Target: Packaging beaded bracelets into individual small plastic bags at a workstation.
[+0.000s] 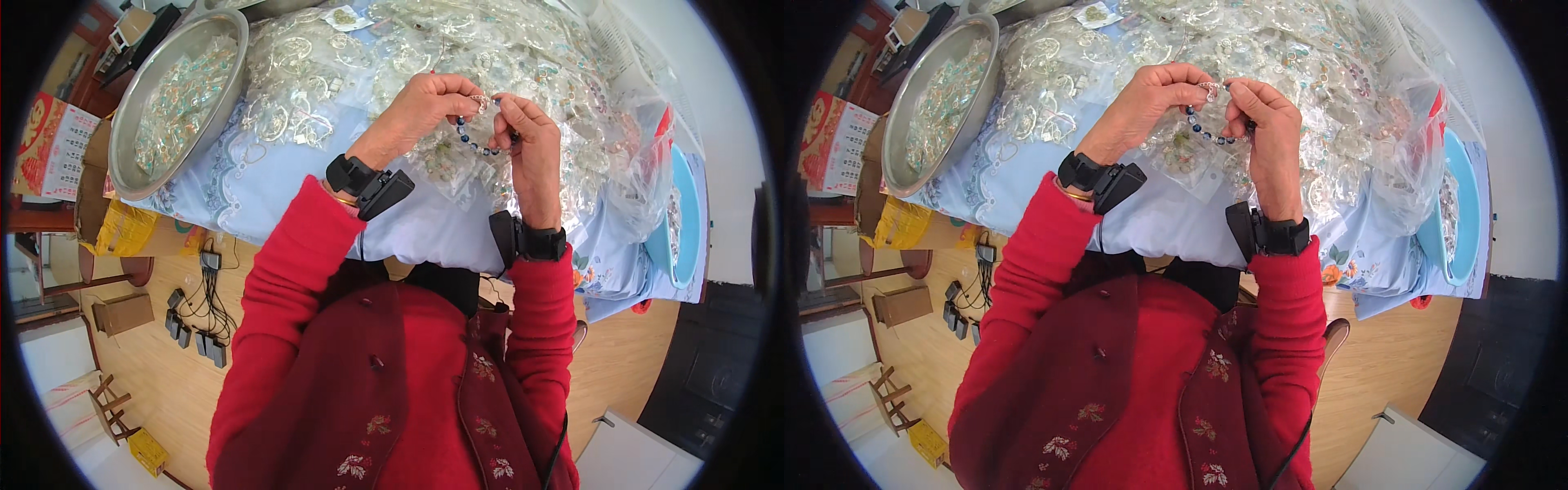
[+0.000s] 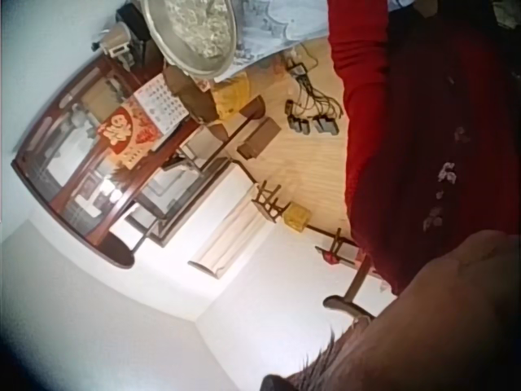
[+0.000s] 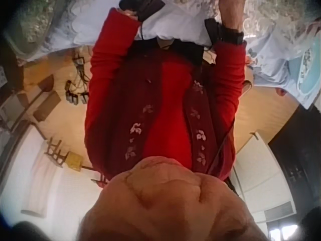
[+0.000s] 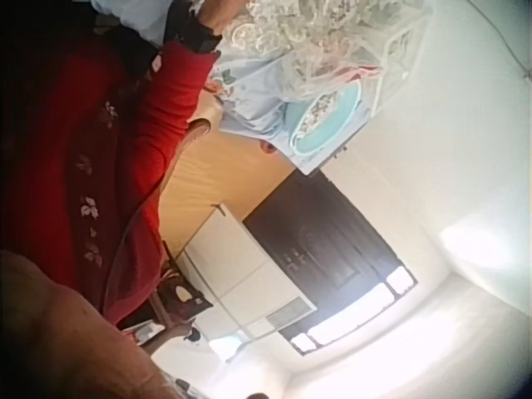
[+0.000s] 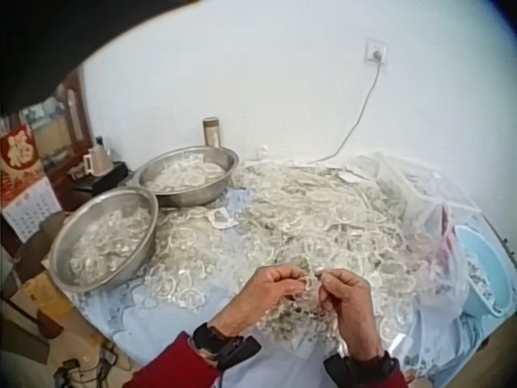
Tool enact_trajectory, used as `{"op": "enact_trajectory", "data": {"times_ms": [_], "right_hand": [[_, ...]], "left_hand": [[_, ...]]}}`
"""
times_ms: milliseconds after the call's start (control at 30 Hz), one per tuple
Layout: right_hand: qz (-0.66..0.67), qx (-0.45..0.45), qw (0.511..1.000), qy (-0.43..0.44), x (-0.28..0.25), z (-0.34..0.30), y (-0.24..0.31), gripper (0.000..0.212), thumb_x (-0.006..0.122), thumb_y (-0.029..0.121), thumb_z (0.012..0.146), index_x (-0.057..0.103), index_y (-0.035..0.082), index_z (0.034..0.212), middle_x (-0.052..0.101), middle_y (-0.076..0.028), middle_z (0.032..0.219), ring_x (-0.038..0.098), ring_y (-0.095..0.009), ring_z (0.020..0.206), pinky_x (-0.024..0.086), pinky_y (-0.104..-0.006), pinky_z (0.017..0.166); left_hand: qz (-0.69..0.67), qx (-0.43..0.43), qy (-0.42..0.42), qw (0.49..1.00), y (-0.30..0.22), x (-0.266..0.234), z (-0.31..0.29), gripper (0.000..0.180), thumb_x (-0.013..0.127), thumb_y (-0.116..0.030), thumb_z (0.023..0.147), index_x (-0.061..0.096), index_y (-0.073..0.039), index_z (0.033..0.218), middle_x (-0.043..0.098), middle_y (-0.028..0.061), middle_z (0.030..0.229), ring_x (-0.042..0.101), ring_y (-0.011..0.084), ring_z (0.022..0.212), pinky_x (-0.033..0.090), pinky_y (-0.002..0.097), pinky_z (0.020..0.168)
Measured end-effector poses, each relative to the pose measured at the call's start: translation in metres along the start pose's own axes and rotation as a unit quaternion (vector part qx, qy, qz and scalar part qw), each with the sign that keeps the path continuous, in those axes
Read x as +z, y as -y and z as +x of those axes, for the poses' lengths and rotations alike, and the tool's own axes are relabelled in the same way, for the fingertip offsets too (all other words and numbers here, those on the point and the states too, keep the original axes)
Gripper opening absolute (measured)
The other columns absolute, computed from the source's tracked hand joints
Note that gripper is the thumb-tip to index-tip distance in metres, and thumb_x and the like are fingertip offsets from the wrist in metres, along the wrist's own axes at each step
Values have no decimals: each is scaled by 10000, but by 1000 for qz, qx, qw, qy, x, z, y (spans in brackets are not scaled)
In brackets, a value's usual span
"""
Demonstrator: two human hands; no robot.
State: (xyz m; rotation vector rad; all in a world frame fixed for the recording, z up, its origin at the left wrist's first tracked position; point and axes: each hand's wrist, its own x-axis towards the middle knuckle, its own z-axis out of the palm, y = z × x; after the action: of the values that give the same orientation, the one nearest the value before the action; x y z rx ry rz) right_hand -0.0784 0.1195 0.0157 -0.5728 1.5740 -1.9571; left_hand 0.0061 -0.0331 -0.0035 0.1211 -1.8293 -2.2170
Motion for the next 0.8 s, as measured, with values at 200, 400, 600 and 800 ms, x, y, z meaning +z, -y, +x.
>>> {"op": "enact_trajectory", "data": {"times_ms": [200, 400, 600, 800], "right_hand": [[8, -2, 1000, 2, 0, 2, -2, 207, 560, 185, 880, 603, -15, 908, 559, -39, 668, 473, -98, 538, 450, -249, 546], [16, -2, 1000, 18, -1, 5, -5, 228, 551, 214, 888, 591, -8, 854, 563, -45, 662, 485, -108, 540, 456, -258, 548], [23, 3, 1000, 4, 1, 4, -3, 240, 555, 221, 883, 593, -10, 827, 567, -50, 654, 490, -108, 533, 460, -258, 537], [46, 2, 999, -6, 0, 1, -1, 241, 552, 228, 887, 588, -7, 848, 562, -49, 658, 487, -116, 549, 459, -270, 550]], "left_hand": [[13, 7, 21, 1000, -2, 1, -1, 196, 624, -70, 770, 632, -19, 959, 609, -9, 800, 545, 71, 739, 431, 221, 713], [42, 0, 28, 999, -1, 4, -2, 168, 649, -63, 750, 642, -29, 914, 617, -11, 802, 556, 70, 739, 434, 222, 722], [-4, 5, 51, 999, 0, 3, -1, 172, 658, -70, 752, 640, -27, 918, 624, -1, 809, 564, 75, 753, 438, 224, 729], [-2, 5, 9, 1000, -2, 4, -1, 190, 670, -74, 747, 634, -28, 928, 622, 5, 819, 558, 76, 760, 435, 224, 723]]}}
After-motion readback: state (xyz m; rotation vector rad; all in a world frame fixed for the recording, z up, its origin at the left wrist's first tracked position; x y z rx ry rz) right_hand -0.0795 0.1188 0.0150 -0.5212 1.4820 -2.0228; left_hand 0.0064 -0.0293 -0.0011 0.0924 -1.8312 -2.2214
